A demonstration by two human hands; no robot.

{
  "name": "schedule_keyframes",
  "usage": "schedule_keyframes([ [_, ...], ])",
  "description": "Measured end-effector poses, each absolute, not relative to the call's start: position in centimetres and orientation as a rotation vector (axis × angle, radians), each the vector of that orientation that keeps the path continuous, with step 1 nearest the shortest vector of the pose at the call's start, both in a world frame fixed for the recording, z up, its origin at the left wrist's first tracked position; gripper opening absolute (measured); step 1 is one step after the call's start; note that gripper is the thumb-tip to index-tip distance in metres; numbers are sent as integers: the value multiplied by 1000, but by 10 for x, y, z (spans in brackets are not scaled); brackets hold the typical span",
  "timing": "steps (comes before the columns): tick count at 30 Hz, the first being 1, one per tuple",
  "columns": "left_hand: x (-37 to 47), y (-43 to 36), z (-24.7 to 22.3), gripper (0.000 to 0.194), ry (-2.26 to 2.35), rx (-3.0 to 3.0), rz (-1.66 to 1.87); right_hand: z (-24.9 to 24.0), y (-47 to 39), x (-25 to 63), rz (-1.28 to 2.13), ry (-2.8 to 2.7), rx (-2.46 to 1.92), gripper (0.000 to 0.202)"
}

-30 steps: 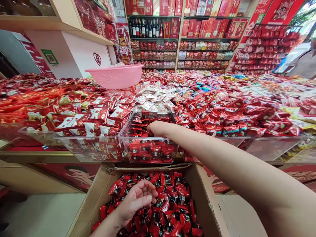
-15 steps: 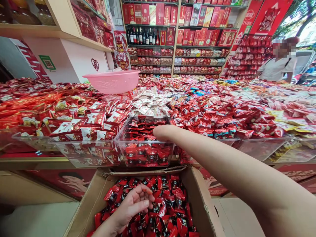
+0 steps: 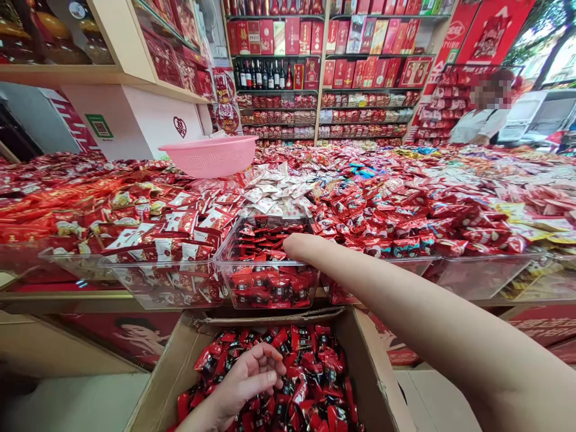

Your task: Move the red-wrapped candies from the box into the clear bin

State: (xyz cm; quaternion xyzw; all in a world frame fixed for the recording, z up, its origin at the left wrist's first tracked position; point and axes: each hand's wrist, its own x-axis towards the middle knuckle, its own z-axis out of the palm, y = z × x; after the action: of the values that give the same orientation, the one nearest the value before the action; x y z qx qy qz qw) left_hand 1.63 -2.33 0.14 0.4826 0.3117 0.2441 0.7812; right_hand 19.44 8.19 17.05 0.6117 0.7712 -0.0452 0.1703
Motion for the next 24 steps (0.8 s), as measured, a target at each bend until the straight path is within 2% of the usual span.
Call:
schedule_keyframes([
  [5, 17, -24, 3, 26, 676, 1045, 524, 182, 78, 198, -39, 2257, 1687, 20],
  [9, 18, -24, 1, 27, 657, 1032, 524, 185, 95, 200, 310, 2535, 1741, 24],
  [13, 18, -23, -3, 27, 648, 1029, 534, 180, 121, 189, 581, 2659, 1830, 37],
  [15, 17, -22, -6, 27, 636, 1032, 537, 176, 131, 182, 574, 2655, 1836, 38],
  [19, 15, -22, -10, 28, 605, 1035, 556, 170, 141, 176, 534, 2678, 1756, 24],
  [24, 15, -22, -9, 28, 604, 1036, 544, 170, 142, 174, 482, 2726, 1645, 23],
])
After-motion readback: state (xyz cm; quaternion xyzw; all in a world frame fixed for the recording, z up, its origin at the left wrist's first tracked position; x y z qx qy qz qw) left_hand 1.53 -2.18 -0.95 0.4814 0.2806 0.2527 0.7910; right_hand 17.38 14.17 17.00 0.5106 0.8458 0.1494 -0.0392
